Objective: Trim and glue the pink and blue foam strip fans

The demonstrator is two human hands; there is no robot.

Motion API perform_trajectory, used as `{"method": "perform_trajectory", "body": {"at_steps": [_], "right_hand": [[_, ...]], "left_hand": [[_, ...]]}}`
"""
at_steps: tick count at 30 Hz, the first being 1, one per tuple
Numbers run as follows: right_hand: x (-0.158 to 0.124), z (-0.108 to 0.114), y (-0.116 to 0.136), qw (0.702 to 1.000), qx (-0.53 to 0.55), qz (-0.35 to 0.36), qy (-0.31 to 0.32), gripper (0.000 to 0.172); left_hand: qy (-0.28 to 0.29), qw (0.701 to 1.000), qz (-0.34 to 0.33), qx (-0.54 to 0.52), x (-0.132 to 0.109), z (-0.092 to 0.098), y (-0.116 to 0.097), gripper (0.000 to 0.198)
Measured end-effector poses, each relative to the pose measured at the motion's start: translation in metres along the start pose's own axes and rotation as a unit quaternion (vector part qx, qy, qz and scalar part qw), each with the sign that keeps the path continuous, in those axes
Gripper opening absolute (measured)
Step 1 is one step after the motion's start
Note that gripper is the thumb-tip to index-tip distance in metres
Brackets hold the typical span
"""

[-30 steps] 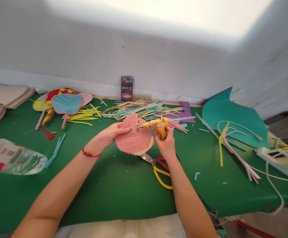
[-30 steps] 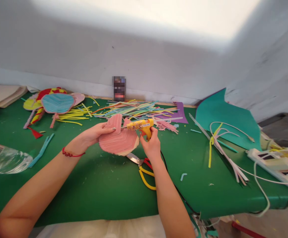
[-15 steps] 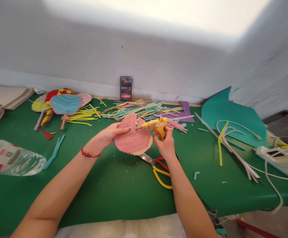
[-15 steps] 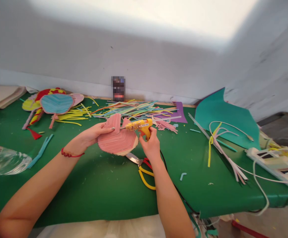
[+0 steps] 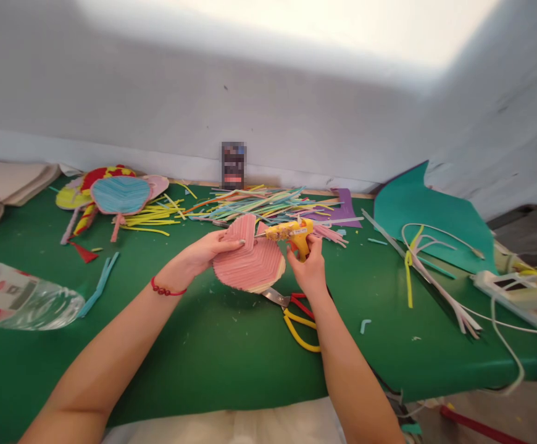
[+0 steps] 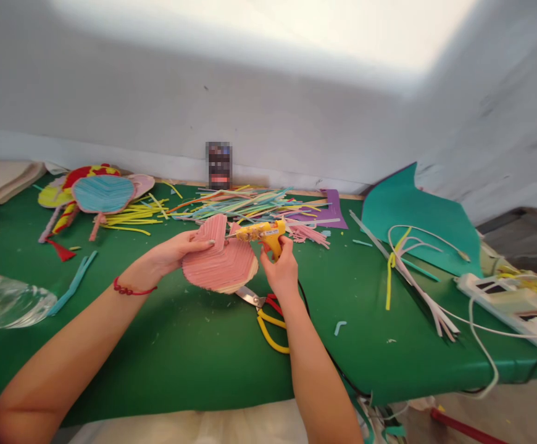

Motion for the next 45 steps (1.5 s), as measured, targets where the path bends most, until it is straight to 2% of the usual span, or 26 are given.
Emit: {"method": "perform_trajectory", "body": {"at_steps": [22, 34, 45], "right_hand": [[0.0013, 0.001, -0.0012, 0.999, 0.033, -0.009, 0.001, 0.039], [0.0027, 0.0024, -0.003, 0.999, 0.04, -0.012, -0.005, 0.039], [0.0023, 0.0065, -0.0019, 0.999, 0.046, -0.009, -0.018, 0.038]], "left_hand": [[0.024, 1.0, -0.006, 0.006, 0.0003, -0.0059, 0.0004, 0.051], [0.015, 1.0, 0.007, 0.012, -0.0015, -0.0065, 0.0023, 0.048], [0.027, 0.999, 0.014, 0.018, -0.0013, -0.0073, 0.0094, 0.049]]}}
Point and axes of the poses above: each hand's wrist, its own x-axis towards the middle knuckle, its own z-axis out of the back of the hand, y = z × x, the point moved 10 cm from there along x, towards the middle knuckle, and after that the axes turned 10 degrees about -z, right-handed, at the moved point
